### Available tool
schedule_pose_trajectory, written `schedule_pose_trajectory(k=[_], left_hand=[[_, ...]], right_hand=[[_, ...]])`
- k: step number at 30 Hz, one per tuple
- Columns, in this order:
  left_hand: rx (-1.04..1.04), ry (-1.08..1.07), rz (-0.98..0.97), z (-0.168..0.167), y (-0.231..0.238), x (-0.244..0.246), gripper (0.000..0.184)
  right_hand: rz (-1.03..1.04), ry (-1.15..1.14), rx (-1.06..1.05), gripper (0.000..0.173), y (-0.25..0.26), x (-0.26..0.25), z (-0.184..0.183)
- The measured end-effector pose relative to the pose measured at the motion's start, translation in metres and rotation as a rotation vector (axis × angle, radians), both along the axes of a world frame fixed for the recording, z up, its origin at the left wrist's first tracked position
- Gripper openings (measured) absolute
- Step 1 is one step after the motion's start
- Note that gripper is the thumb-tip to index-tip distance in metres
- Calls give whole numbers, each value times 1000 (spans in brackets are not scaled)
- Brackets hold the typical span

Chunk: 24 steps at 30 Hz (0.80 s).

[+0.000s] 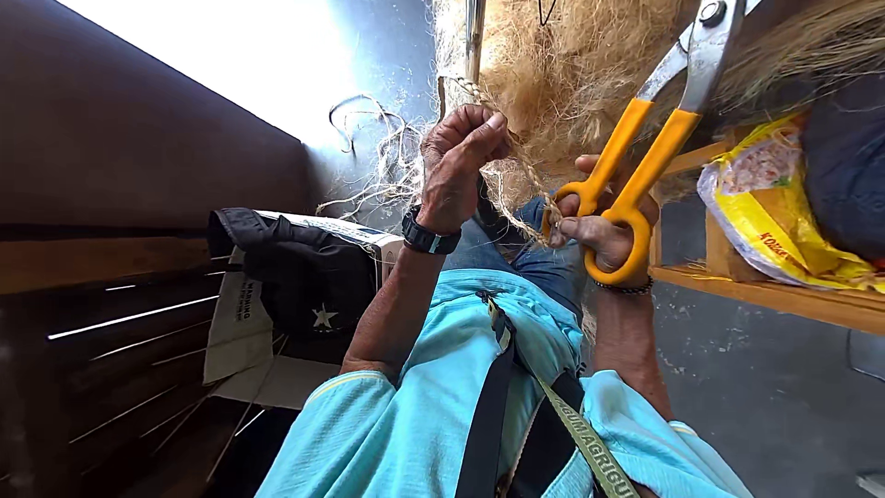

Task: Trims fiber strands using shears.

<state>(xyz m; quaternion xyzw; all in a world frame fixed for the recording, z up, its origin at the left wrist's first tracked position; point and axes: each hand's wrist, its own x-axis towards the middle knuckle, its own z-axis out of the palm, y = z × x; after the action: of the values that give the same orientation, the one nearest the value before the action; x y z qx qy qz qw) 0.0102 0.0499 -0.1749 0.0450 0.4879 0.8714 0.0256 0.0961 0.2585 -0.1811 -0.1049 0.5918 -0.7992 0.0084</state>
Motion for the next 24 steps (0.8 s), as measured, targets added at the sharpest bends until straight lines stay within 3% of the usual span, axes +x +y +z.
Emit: schedule_pose_trajectory(k=[8, 12, 17, 24], left_hand=[[-98, -166, 34, -35, 3, -11, 15], [-65, -318, -80, -44, -3, -14, 17], [143, -215, -288, -63, -17, -8, 36], [285, -166, -338, -71, -7, 17, 31]], right_hand=[[-89, -87, 110, 63, -12, 3, -6], [-69, -110, 115, 63, -14, 8, -13], [-54, -118, 18, 62, -13, 5, -19], [-70, -176, -87, 55, -15, 2, -20]])
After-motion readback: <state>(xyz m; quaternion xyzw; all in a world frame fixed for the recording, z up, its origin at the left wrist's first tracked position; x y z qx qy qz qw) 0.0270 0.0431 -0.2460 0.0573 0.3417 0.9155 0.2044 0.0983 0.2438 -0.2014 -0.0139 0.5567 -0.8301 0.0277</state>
